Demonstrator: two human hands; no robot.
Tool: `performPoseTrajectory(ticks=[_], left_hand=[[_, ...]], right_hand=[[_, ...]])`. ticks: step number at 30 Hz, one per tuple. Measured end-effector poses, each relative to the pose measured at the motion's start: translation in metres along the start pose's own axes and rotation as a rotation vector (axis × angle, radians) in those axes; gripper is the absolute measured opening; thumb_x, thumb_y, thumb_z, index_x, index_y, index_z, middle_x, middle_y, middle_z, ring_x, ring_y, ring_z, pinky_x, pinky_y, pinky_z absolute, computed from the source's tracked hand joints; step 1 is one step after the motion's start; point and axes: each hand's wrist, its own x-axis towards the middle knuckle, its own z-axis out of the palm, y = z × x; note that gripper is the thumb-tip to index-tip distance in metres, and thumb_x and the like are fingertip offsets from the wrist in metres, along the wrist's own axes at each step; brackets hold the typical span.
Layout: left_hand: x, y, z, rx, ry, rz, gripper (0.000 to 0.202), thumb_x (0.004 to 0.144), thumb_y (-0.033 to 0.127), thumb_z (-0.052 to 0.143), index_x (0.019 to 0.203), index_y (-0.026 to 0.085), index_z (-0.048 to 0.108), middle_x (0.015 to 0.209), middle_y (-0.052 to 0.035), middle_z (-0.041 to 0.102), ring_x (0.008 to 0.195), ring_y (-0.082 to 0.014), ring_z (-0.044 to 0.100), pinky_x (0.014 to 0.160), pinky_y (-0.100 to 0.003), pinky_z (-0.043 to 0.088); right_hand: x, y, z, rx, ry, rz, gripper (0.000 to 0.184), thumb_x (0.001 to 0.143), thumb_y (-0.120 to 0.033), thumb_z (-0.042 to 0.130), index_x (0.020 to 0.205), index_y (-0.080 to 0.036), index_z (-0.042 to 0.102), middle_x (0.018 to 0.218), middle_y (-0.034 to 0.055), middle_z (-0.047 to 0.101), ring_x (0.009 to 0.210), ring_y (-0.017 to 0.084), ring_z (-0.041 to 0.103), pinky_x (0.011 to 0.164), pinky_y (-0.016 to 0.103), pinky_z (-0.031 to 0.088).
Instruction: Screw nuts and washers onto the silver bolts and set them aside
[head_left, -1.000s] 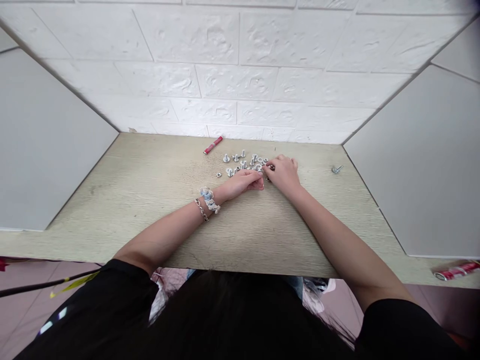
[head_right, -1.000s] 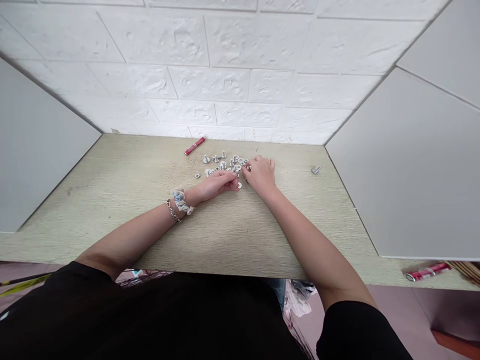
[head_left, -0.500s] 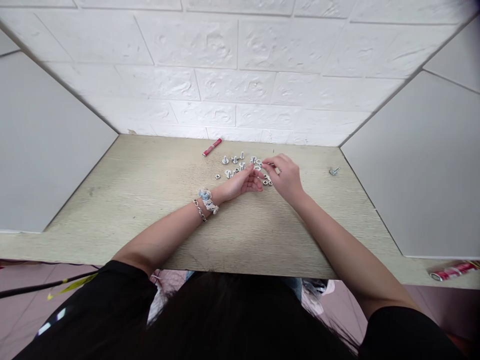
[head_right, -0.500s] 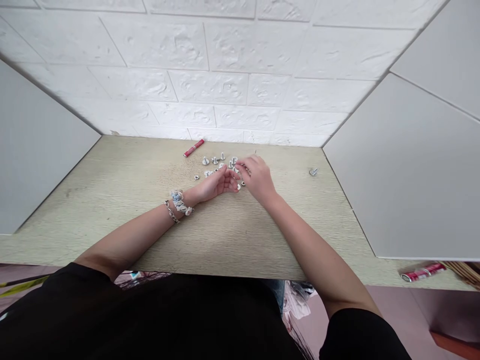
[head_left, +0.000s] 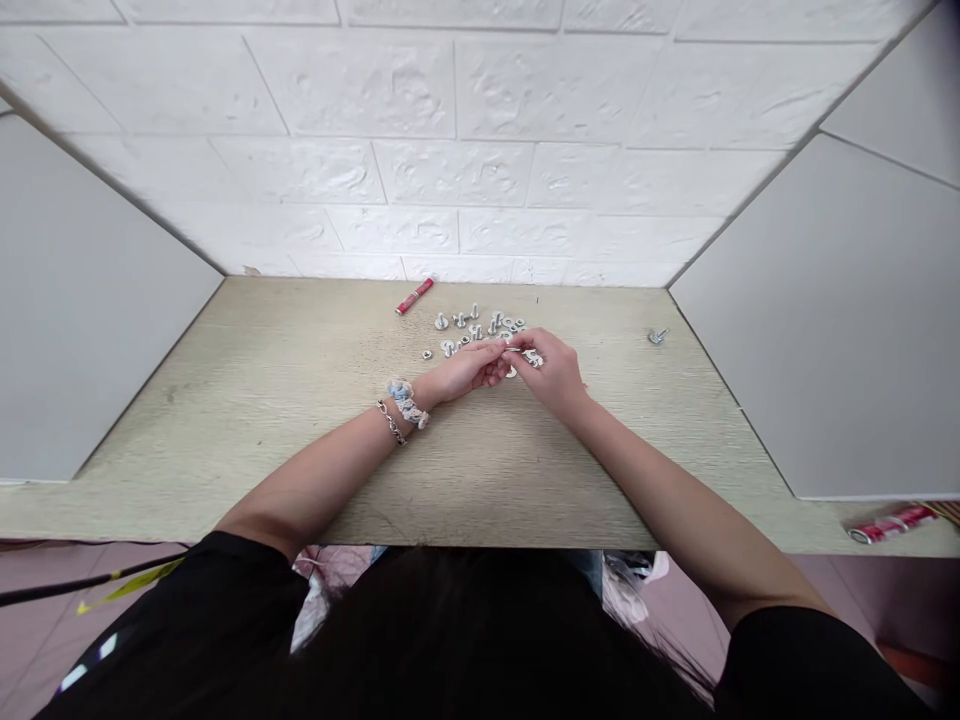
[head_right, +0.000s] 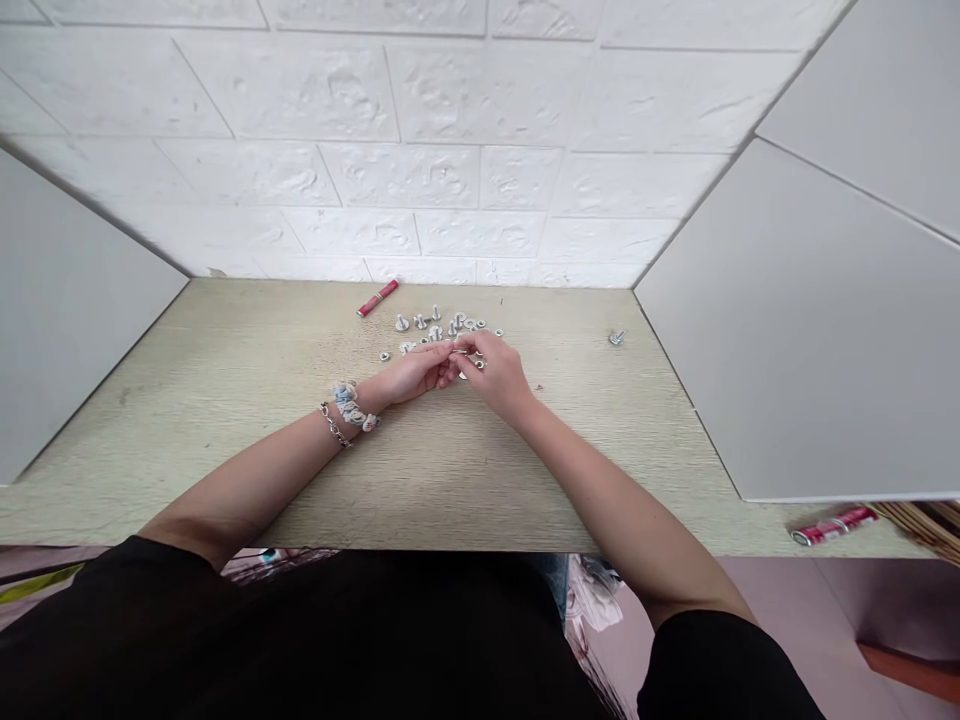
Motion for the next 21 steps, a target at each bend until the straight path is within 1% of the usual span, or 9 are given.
performPoseTrajectory(ticks=[2, 4, 5, 7, 9, 11, 14, 18, 21], left_hand=[[0.001, 0.0, 0.0, -0.019, 0.055, 0.009, 0.034, 0.086, 0.043, 0.056, 0.07, 0.014, 0.051, 0.061, 0.0016, 0.043, 0.051, -0.0062, 0.036, 0.047, -0.019, 0.028], [0.002, 0.001, -0.001, -0.064, 0.1, -0.005, 0.037, 0.087, 0.045, 0.054, 0.067, 0.015, 0.047, 0.059, 0.0026, 0.038, 0.047, -0.0061, 0.03, 0.043, -0.019, 0.023], [0.002, 0.001, -0.002, -0.092, 0.11, -0.021, 0.039, 0.087, 0.046, 0.052, 0.065, 0.015, 0.045, 0.057, 0.003, 0.035, 0.046, -0.0062, 0.028, 0.042, -0.019, 0.022], [0.002, 0.003, -0.004, -0.148, 0.113, -0.054, 0.041, 0.088, 0.048, 0.048, 0.064, 0.016, 0.041, 0.056, 0.0036, 0.03, 0.043, -0.0063, 0.024, 0.04, -0.019, 0.021], [0.002, 0.004, -0.005, -0.192, 0.108, -0.078, 0.042, 0.089, 0.048, 0.046, 0.063, 0.017, 0.04, 0.055, 0.004, 0.027, 0.042, -0.0062, 0.022, 0.039, -0.019, 0.021], [0.002, 0.005, -0.005, -0.227, 0.108, -0.093, 0.041, 0.091, 0.046, 0.043, 0.062, 0.016, 0.04, 0.054, 0.0037, 0.028, 0.041, -0.0061, 0.022, 0.038, -0.018, 0.021], [0.001, 0.005, -0.004, -0.256, 0.117, -0.103, 0.041, 0.092, 0.044, 0.041, 0.063, 0.016, 0.042, 0.055, 0.0028, 0.032, 0.041, -0.0063, 0.026, 0.038, -0.018, 0.026], [0.001, 0.006, -0.002, -0.252, 0.132, -0.082, 0.04, 0.094, 0.041, 0.037, 0.064, 0.015, 0.045, 0.057, 0.0007, 0.04, 0.044, -0.0084, 0.036, 0.045, -0.02, 0.038], [0.001, 0.007, -0.001, -0.253, 0.141, -0.076, 0.041, 0.095, 0.04, 0.035, 0.064, 0.015, 0.045, 0.057, -0.0002, 0.043, 0.045, -0.0092, 0.039, 0.048, -0.021, 0.042]], right_hand=[[0.002, 0.003, -0.002, 0.021, 0.006, 0.006, 0.021, 0.083, -0.034, 0.055, 0.096, -0.02, 0.063, 0.096, 0.0057, 0.066, 0.079, 0.018, 0.06, 0.072, 0.032, 0.051], [0.004, 0.01, -0.005, -0.013, -0.032, -0.025, 0.022, 0.085, -0.035, 0.054, 0.094, -0.02, 0.066, 0.099, 0.0066, 0.065, 0.08, 0.017, 0.061, 0.072, 0.031, 0.051], [0.005, 0.014, -0.007, -0.056, -0.076, -0.058, 0.021, 0.086, -0.035, 0.054, 0.089, -0.02, 0.068, 0.098, 0.0066, 0.066, 0.083, 0.018, 0.061, 0.075, 0.032, 0.051], [0.006, 0.021, -0.009, -0.174, -0.209, -0.137, 0.018, 0.083, -0.034, 0.06, 0.083, -0.02, 0.071, 0.096, 0.0067, 0.066, 0.09, 0.02, 0.061, 0.083, 0.035, 0.049], [0.006, 0.028, -0.009, -0.271, -0.337, -0.186, 0.016, 0.079, -0.033, 0.066, 0.087, -0.021, 0.073, 0.1, 0.0066, 0.067, 0.095, 0.023, 0.06, 0.085, 0.037, 0.048], [0.006, 0.032, -0.009, -0.307, -0.413, -0.211, 0.019, 0.078, -0.033, 0.067, 0.092, -0.022, 0.073, 0.104, 0.0065, 0.066, 0.097, 0.024, 0.059, 0.086, 0.038, 0.047], [0.008, 0.035, -0.006, -0.288, -0.431, -0.251, 0.016, 0.082, -0.027, 0.063, 0.093, -0.02, 0.073, 0.102, 0.0074, 0.067, 0.096, 0.022, 0.059, 0.088, 0.037, 0.045], [0.01, 0.039, -0.002, -0.235, -0.428, -0.288, 0.017, 0.085, -0.019, 0.057, 0.09, -0.018, 0.073, 0.095, 0.0083, 0.067, 0.09, 0.02, 0.06, 0.085, 0.035, 0.045], [0.011, 0.04, -0.001, -0.217, -0.418, -0.256, 0.015, 0.084, -0.017, 0.057, 0.087, -0.017, 0.071, 0.093, 0.0086, 0.066, 0.089, 0.02, 0.058, 0.083, 0.035, 0.045]])
